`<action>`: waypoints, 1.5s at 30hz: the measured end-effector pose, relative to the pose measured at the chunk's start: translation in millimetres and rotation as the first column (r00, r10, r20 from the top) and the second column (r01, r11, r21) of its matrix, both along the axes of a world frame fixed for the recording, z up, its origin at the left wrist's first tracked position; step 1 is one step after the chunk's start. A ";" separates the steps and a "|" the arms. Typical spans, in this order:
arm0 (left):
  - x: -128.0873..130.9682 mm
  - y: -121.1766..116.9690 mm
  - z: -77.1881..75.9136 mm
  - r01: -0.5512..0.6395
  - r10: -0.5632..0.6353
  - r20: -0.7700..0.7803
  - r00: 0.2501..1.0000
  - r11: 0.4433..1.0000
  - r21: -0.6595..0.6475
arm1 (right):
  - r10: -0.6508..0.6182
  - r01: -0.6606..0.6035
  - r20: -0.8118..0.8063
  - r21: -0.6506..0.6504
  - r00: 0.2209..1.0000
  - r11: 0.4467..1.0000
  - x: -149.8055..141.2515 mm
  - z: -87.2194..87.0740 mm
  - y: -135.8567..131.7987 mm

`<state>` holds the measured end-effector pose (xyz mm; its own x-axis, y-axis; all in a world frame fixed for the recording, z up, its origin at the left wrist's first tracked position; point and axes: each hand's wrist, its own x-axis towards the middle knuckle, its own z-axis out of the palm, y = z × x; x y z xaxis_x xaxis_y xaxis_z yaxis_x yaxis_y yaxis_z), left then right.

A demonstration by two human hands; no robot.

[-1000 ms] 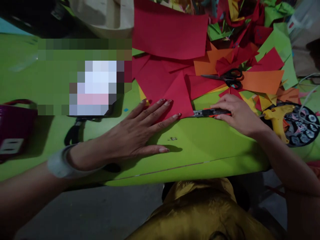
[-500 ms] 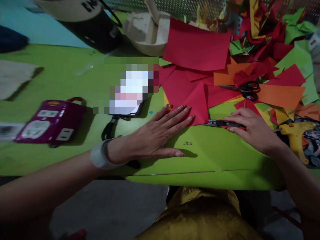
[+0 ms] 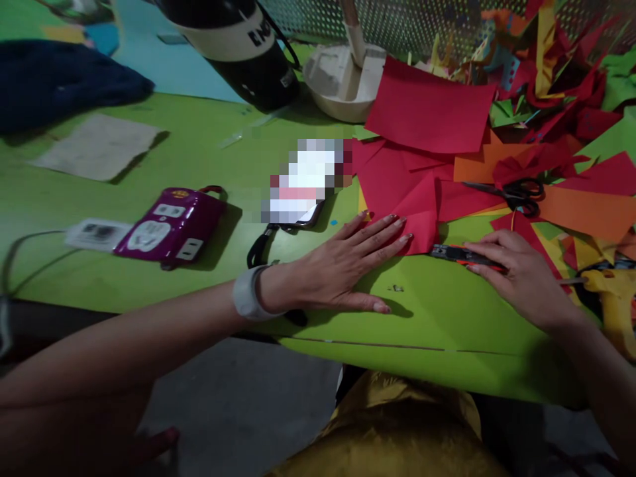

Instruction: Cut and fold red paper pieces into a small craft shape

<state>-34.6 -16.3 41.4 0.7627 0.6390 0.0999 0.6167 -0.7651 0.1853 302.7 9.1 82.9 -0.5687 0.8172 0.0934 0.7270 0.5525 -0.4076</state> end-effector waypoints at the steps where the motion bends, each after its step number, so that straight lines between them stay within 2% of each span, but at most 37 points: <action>1: 0.0 0.2 -0.2 -0.001 0.001 0.000 1.000 1.000 -0.002 | 0.005 -0.005 -0.006 -0.003 1.000 1.000 -0.3 -0.3 -0.1; 17: 0.7 1.1 0.3 0.007 -0.007 0.005 1.000 1.000 -0.009 | -0.023 0.023 -0.023 -0.017 0.999 1.000 -5.1 -3.3 -3.2; 24: -0.2 0.9 -1.8 0.011 -0.011 0.017 1.000 1.000 -0.006 | 0.054 -0.054 0.002 0.027 0.999 0.998 -3.3 -4.2 -3.7; 31: -0.3 0.5 -3.1 0.014 -0.014 0.018 1.000 1.000 -0.021 | 0.111 -0.109 -0.015 0.085 0.994 0.990 -4.1 -12.2 -3.5; 45: -2.7 0.7 -3.5 0.029 -0.029 0.057 0.998 1.000 0.004 | 0.127 -0.124 -0.020 0.121 0.992 0.985 -13.7 -13.8 -4.1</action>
